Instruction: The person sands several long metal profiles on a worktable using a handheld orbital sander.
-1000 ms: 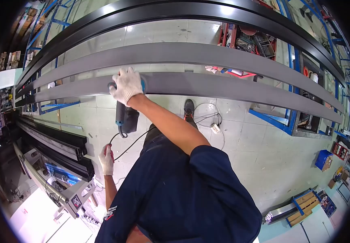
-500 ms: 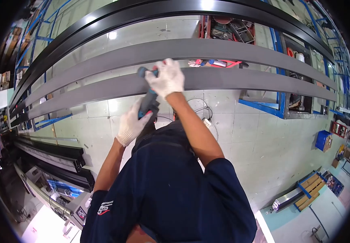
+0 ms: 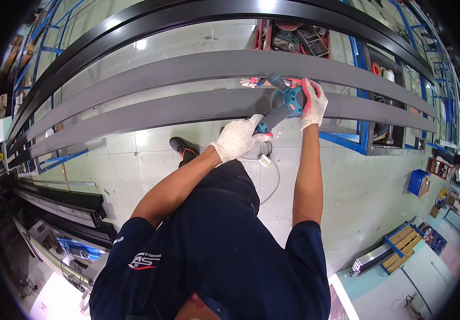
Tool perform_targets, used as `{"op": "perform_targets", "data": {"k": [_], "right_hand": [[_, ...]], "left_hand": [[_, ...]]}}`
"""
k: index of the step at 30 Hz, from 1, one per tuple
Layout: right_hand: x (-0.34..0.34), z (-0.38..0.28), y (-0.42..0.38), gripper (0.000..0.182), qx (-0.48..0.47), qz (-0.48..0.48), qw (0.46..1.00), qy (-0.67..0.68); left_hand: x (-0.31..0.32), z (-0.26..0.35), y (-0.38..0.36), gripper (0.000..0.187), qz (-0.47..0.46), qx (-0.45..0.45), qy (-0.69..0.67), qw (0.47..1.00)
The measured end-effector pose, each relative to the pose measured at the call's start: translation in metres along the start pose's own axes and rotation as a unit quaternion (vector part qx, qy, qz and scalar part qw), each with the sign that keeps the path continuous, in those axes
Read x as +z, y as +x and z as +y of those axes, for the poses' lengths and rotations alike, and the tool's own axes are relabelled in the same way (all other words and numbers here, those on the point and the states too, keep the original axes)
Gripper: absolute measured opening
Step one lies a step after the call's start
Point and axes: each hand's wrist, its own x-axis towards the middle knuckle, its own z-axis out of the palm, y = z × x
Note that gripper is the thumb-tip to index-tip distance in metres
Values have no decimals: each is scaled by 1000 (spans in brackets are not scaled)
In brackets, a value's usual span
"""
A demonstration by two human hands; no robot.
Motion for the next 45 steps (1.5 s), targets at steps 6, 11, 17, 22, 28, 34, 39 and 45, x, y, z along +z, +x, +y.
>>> {"op": "perform_targets", "data": {"k": [6, 11, 17, 22, 28, 34, 39, 45], "right_hand": [[73, 28, -55, 33, -48, -131, 990, 0], [183, 72, -120, 60, -42, -264, 960, 81], [322, 133, -171, 66, 116, -390, 895, 180], [439, 149, -214, 77, 159, -466, 848, 197], [556, 150, -283, 81, 193, -451, 863, 121], [674, 168, -348, 66, 210, -534, 809, 131], [769, 161, -400, 56, 193, -570, 795, 72], [758, 159, -398, 88, 114, -593, 797, -24]], "left_hand": [[-34, -63, -78, 61, 107, -36, -6, 994], [-84, -116, -176, 68, 160, -134, -36, 977], [-110, -169, -274, 66, 266, -253, -105, 924], [-145, -197, -322, 62, 313, -325, -159, 878], [-180, -251, -373, 71, 384, -382, -179, 821], [-204, -289, -410, 86, 517, -388, -110, 755], [-231, -332, -421, 82, 576, -359, -91, 729], [-262, -306, -423, 80, 533, -421, -116, 725]]}}
